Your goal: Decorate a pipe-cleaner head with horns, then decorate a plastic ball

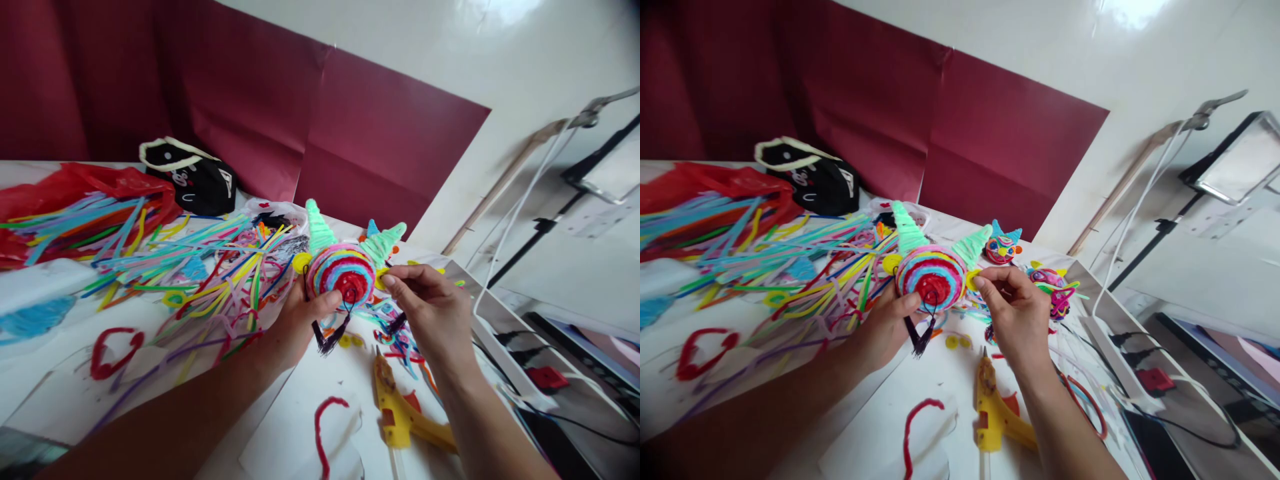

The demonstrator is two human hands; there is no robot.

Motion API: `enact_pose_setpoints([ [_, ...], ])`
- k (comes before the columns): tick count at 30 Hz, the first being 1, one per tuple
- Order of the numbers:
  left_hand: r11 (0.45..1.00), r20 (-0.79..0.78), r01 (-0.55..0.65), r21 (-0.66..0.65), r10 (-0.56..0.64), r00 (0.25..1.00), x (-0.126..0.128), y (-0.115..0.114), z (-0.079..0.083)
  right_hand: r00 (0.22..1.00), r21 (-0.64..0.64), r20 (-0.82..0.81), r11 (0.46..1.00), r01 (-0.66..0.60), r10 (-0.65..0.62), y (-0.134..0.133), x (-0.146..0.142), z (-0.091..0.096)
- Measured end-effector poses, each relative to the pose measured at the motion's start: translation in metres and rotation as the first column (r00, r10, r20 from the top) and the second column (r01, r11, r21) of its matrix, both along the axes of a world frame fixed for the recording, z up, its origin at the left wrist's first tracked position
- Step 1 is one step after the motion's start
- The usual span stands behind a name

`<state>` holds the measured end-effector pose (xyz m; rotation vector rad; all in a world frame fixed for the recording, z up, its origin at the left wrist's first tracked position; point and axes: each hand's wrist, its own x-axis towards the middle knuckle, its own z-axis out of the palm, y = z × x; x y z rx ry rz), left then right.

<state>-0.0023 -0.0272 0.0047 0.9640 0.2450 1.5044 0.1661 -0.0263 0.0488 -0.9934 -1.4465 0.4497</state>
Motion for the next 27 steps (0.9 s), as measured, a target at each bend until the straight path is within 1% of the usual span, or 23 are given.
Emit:
enact_pose_setpoints([
  [5, 0.999, 0.010, -0.009, -0.033, 0.009, 1.000, 0.0001, -0.0003, -0.0019, 1.000, 0.030, -0.010, 0.999, 0.029, -0.029, -0.0005, -0.0040, 0.0005],
  [14, 0.997, 0.002, -0.022, -0.076, 0.022, 1.000, -0.0005, -0.0032, 0.0005, 0.997, 0.035, -0.074, 0.999, 0.002, 0.001, 0.0000, -0.0075, -0.0040],
  [19, 0.999, 0.011, -0.012, -0.046, 0.013, 1.000, -0.0003, -0.0025, -0.0013, 0.996, 0.057, -0.084, 0.998, -0.010, 0.015, -0.0010, -0.0079, -0.0055],
  [27, 1.000, 0.012, 0.000, -0.029, 0.000, 1.000, -0.0007, -0.0020, -0.0017, 0.998, 0.081, -0.058, 0.996, 0.028, -0.023, -0.0020, -0.0108, -0.0041],
])
